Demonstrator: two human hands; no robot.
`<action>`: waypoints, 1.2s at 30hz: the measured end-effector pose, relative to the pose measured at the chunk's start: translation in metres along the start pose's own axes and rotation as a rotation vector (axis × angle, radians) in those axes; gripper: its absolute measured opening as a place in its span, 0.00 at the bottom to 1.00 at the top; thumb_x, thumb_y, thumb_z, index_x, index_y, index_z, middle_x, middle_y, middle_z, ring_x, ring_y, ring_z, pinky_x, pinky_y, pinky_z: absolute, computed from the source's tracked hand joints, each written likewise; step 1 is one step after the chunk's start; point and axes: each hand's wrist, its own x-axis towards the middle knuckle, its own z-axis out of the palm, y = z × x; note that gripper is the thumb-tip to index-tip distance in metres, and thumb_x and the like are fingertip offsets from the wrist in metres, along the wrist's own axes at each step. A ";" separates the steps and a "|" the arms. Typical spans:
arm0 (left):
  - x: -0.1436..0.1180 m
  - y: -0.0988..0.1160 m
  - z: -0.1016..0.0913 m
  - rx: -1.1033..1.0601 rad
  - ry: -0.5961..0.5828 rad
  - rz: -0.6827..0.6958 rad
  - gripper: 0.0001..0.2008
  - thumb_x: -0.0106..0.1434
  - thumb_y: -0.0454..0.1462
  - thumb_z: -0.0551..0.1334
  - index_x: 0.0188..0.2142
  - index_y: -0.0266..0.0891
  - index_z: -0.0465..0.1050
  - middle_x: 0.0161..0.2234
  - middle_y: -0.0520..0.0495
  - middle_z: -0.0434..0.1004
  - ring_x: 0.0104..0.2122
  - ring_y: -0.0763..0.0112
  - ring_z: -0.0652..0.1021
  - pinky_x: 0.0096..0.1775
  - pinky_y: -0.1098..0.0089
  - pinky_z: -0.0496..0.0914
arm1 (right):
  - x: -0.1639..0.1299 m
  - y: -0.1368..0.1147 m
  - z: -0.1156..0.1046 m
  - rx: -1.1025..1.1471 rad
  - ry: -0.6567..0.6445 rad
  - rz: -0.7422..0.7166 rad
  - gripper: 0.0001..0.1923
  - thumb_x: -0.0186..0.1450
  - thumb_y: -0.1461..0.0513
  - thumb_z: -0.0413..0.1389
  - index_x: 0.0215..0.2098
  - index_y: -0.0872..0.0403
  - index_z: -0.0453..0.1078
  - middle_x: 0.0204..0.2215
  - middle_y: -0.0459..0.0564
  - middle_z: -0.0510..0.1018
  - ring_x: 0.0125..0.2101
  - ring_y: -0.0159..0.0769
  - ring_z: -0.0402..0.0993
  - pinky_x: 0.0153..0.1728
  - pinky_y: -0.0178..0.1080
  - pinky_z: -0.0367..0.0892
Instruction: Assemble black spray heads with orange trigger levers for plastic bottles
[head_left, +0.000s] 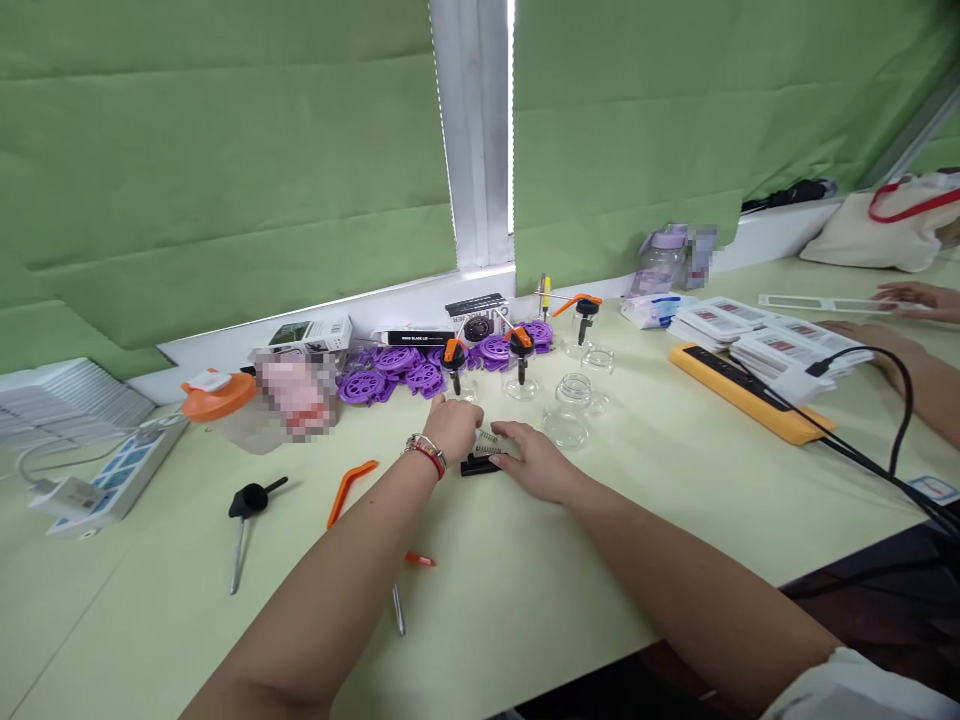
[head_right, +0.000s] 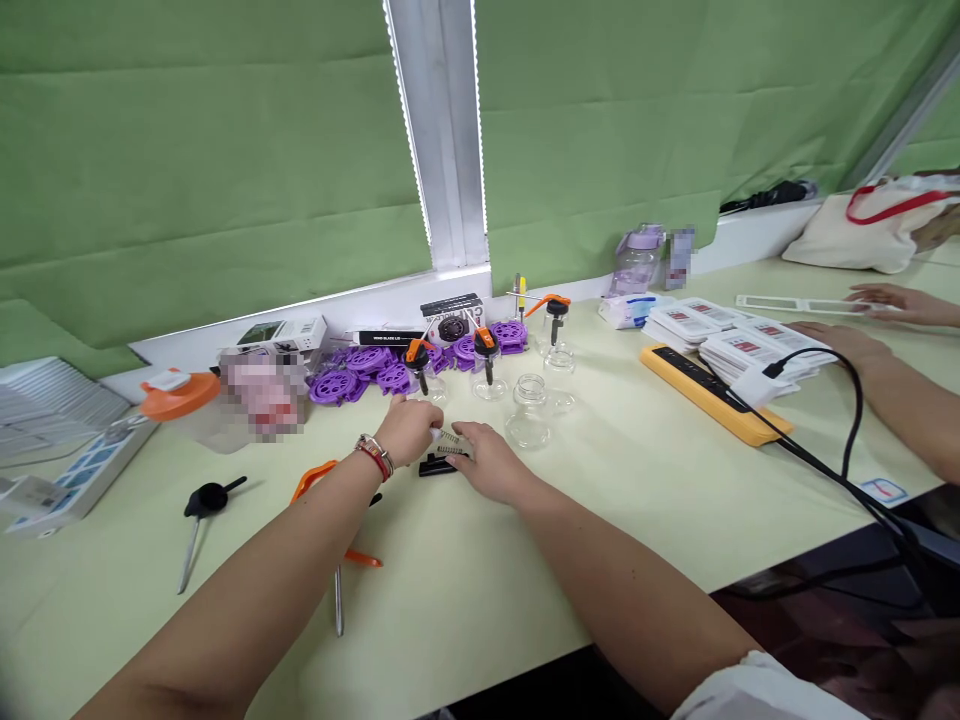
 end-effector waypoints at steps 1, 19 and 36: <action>0.003 0.000 0.002 -0.010 -0.016 0.007 0.10 0.50 0.27 0.56 0.27 0.39 0.74 0.26 0.46 0.77 0.30 0.64 0.75 0.42 0.61 0.57 | 0.000 -0.001 -0.001 -0.007 0.000 -0.003 0.23 0.61 0.59 0.54 0.54 0.55 0.63 0.49 0.55 0.71 0.51 0.44 0.65 0.51 0.45 0.61; -0.034 -0.029 -0.027 -0.188 -0.028 -0.058 0.13 0.58 0.33 0.52 0.31 0.40 0.75 0.30 0.47 0.78 0.31 0.65 0.73 0.46 0.59 0.57 | -0.003 -0.009 -0.008 -0.094 -0.090 -0.017 0.19 0.61 0.60 0.53 0.50 0.57 0.68 0.48 0.56 0.73 0.51 0.44 0.64 0.52 0.44 0.60; -0.171 -0.012 0.002 -0.231 -0.025 -0.484 0.11 0.57 0.39 0.56 0.39 0.39 0.66 0.33 0.42 0.74 0.31 0.59 0.74 0.26 0.68 0.58 | -0.023 -0.043 0.009 0.145 -0.048 -0.002 0.14 0.62 0.57 0.51 0.44 0.52 0.70 0.45 0.52 0.74 0.45 0.39 0.69 0.45 0.41 0.64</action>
